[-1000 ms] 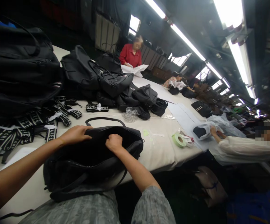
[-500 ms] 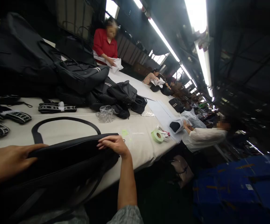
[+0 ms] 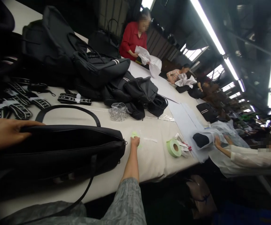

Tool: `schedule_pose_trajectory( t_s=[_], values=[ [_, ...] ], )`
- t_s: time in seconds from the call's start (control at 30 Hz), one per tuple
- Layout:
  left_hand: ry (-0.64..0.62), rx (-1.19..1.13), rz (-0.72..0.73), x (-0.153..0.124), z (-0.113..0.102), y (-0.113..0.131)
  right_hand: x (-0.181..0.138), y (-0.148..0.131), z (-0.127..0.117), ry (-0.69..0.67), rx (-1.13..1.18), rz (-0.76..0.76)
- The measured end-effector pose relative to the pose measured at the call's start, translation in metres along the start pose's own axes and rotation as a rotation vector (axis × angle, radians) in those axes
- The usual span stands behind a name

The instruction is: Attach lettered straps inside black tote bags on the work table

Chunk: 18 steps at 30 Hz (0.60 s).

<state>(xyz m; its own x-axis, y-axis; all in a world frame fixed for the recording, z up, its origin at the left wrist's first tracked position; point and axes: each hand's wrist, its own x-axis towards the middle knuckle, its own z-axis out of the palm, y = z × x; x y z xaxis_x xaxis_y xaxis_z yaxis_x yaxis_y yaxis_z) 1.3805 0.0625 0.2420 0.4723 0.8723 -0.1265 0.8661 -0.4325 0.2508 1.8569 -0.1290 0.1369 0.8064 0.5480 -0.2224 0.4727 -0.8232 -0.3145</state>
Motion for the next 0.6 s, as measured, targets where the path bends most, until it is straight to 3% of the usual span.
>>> schedule_pose_trajectory(
  t_s=[0.17,0.33,0.53,0.6],
  values=[
    [0.002,0.021,-0.073,0.0,-0.026,0.029,0.025,0.009,0.017,-0.015,0.061,0.171],
    [-0.05,0.04,-0.003,-0.004,-0.043,0.048,0.019,0.01,0.014,0.002,0.142,0.215],
    [-0.117,0.085,0.061,-0.01,-0.052,0.056,-0.015,-0.02,-0.02,0.365,0.319,0.185],
    [-0.127,0.14,0.07,-0.009,-0.05,0.058,-0.042,-0.038,-0.04,0.487,0.426,0.056]
  ],
)
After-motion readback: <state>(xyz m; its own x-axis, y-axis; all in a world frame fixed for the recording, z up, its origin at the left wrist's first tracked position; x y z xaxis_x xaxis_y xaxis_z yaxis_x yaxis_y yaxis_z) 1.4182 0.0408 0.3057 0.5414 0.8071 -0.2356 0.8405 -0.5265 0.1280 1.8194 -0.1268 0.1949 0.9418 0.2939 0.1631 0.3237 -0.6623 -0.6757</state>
